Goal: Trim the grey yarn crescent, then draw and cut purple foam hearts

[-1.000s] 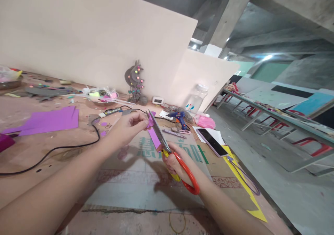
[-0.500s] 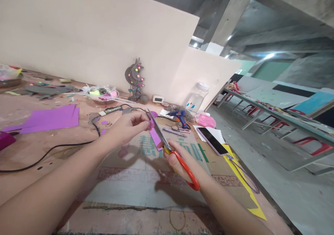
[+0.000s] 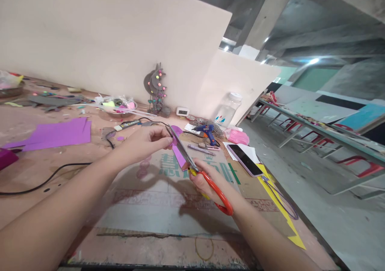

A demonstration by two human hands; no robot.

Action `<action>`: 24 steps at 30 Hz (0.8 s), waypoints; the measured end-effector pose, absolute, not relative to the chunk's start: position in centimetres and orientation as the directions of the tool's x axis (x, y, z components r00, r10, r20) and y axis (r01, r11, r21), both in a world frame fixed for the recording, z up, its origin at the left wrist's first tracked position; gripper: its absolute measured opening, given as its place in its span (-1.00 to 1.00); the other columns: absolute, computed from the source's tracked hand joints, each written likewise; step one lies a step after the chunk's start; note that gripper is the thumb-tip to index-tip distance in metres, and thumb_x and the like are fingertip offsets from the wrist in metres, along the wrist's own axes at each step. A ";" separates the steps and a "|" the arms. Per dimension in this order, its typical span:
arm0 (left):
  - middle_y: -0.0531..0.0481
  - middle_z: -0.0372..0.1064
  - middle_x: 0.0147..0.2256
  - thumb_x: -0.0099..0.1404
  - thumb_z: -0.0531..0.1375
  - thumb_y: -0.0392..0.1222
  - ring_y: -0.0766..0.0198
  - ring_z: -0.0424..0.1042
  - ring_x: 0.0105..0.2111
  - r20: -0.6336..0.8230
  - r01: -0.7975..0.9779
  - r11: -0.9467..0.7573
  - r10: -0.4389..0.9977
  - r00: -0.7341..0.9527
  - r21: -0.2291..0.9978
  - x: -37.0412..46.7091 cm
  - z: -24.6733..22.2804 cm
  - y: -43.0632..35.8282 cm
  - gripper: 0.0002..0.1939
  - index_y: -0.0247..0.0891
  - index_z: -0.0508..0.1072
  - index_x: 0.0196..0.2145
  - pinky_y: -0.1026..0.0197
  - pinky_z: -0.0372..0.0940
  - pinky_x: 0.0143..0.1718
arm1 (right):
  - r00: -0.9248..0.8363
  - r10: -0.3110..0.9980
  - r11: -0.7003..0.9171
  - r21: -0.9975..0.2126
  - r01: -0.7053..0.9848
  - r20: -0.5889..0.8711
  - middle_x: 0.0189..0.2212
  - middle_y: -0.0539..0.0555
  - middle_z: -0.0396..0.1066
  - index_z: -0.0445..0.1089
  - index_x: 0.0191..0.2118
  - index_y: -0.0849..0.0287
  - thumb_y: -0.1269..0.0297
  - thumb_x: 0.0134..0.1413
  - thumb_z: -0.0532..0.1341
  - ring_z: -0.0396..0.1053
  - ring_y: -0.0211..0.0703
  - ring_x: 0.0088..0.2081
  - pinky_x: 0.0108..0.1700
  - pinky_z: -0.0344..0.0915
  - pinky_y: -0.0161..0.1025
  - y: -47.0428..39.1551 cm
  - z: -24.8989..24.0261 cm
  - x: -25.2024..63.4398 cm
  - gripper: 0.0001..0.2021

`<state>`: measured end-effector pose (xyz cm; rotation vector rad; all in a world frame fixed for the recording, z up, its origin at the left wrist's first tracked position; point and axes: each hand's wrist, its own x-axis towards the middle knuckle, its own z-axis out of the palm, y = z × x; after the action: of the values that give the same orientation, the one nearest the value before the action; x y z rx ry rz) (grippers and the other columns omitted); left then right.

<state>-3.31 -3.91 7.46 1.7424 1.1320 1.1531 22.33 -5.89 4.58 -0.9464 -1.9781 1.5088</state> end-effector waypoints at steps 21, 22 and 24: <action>0.07 0.51 -0.51 0.24 0.23 0.19 0.27 0.37 -0.69 0.094 0.392 -0.168 0.975 0.201 0.905 -4.2 7.3 -3.8 -0.66 -0.14 0.50 -0.41 0.20 0.22 -0.57 | -0.638 0.769 0.185 -0.945 0.270 -0.032 -0.56 -0.15 0.05 0.33 -0.12 0.15 -0.48 -0.02 0.23 -0.04 -0.33 -0.57 -0.53 -0.05 -0.32 -4.9 3.7 21.9 -0.28; 0.07 0.51 -0.52 0.24 0.24 0.19 0.26 0.39 -0.67 0.082 0.431 -0.159 0.978 0.191 0.889 -4.6 7.1 -3.5 -0.66 -0.14 0.51 -0.43 0.20 0.22 -0.55 | -0.628 0.778 0.196 -0.939 0.284 -0.027 -0.57 -0.14 0.07 0.34 -0.13 0.14 -0.47 0.01 0.22 -0.02 -0.32 -0.57 -0.52 -0.03 -0.32 -4.8 3.7 21.9 -0.31; 0.05 0.52 -0.51 0.22 0.28 0.14 0.22 0.46 -0.57 0.052 0.549 -0.123 0.988 0.144 0.827 -5.7 6.3 -2.5 -0.66 -0.16 0.52 -0.51 0.20 0.25 -0.49 | -0.598 0.801 0.237 -0.910 0.341 -0.016 -0.56 -0.10 0.15 0.38 -0.13 0.13 -0.40 0.08 0.23 0.05 -0.28 -0.56 -0.50 0.04 -0.30 -4.3 4.2 22.2 -0.38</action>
<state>-5.67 -2.46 6.29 1.7597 1.4798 0.8429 22.15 -4.33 4.17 -1.0443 -2.0565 1.3334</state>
